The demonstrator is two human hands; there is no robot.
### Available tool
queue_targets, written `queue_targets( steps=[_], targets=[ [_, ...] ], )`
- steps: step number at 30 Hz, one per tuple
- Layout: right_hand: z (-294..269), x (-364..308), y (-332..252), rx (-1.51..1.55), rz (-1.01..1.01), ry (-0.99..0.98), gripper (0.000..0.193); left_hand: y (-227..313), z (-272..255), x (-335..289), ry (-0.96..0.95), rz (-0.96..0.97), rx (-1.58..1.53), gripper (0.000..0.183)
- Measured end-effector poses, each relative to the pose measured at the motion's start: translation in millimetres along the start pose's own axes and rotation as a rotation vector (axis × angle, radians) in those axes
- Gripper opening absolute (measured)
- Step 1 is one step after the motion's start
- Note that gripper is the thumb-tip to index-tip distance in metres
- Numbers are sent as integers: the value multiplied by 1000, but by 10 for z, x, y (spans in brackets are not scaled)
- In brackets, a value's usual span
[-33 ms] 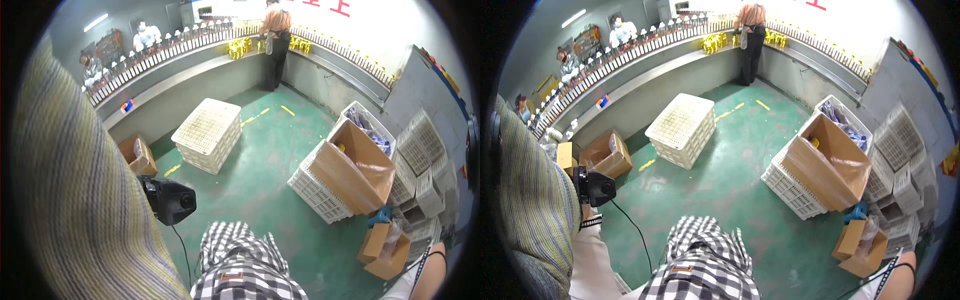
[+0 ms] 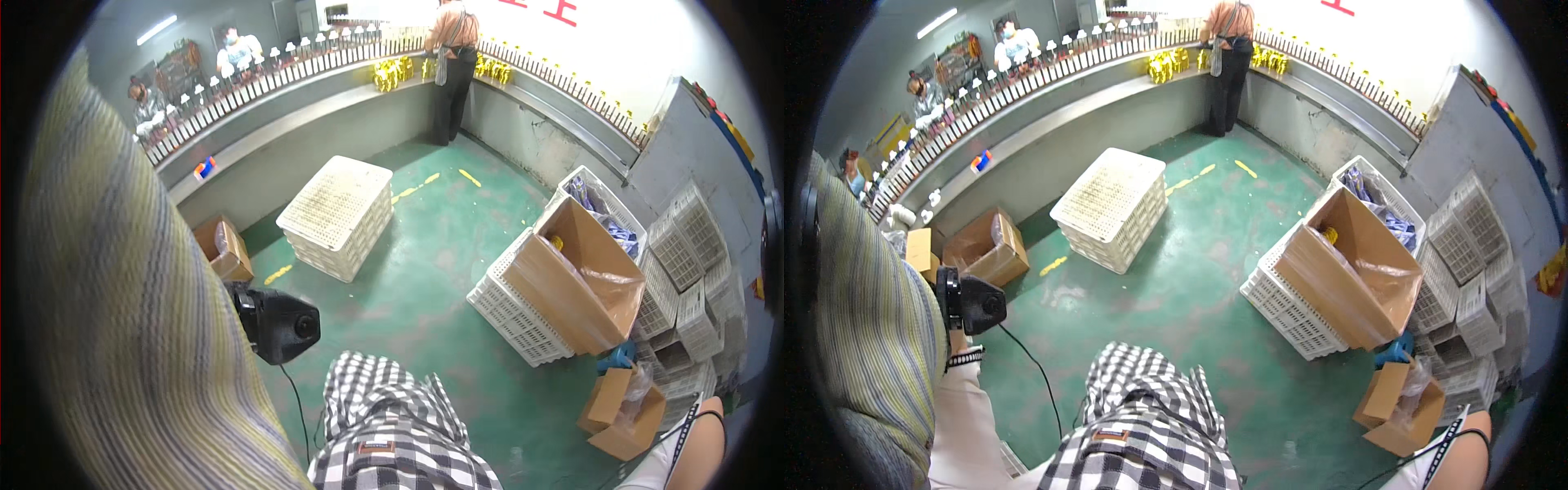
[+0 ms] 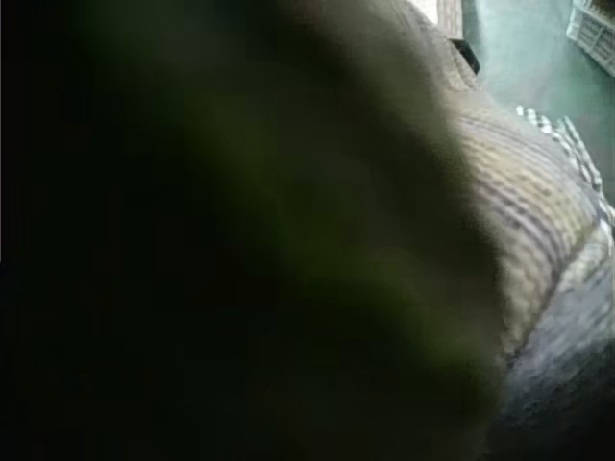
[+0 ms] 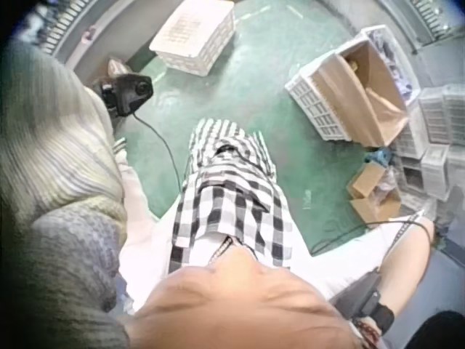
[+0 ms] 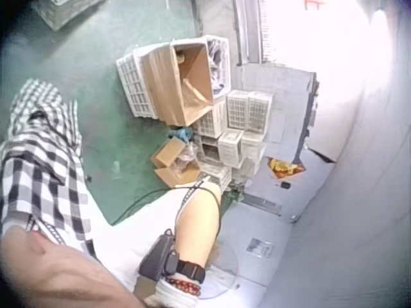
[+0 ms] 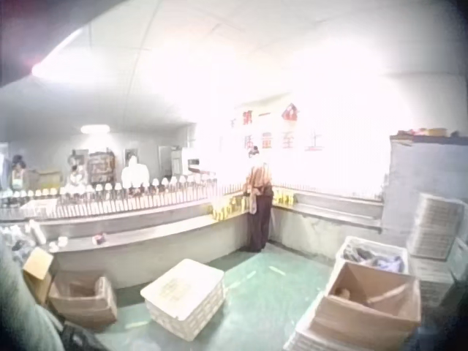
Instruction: Packing gold-colored plastic or rubber products into cardboard boxes for shipping.
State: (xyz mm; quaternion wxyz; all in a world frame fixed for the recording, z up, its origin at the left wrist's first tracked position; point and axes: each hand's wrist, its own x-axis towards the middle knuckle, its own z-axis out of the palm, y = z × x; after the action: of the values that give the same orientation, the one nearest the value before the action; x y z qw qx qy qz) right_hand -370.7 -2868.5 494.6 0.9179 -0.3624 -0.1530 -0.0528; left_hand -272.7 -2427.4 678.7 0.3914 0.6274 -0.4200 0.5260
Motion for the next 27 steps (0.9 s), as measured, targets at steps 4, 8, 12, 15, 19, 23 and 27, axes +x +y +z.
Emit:
queue_targets(
  steps=[4, 8, 12, 15, 19, 23, 27],
  targets=[
    [-684, 740, 51, -202, 23, 183, 54, -1074, 1017, -239, 10, -96, -93, 67],
    [-1366, 1235, 22, -432, -88, 471, 60, -2324, 2558, -294, 7, -123, -352, 66],
    [-2024, 1707, -347, -671, -279, 795, 65, -3144, 4551, 80, 28, -81, -683, 65],
    [-2339, 1602, -659, -864, -390, 1090, 70, -3204, 5977, 163, 53, -89, -961, 64],
    [-2489, 1415, -701, -1057, -474, 1508, 75, -3000, 7485, -78, -186, -341, -1161, 73],
    [-3485, 1783, -1038, -1205, -530, 1661, 81, -3332, 9689, -2601, -860, -838, -1113, 91],
    [-5714, 1523, -1011, -1035, -256, 2054, 86, -3923, 10510, -4968, -1475, -1357, -756, 131]
  ],
)
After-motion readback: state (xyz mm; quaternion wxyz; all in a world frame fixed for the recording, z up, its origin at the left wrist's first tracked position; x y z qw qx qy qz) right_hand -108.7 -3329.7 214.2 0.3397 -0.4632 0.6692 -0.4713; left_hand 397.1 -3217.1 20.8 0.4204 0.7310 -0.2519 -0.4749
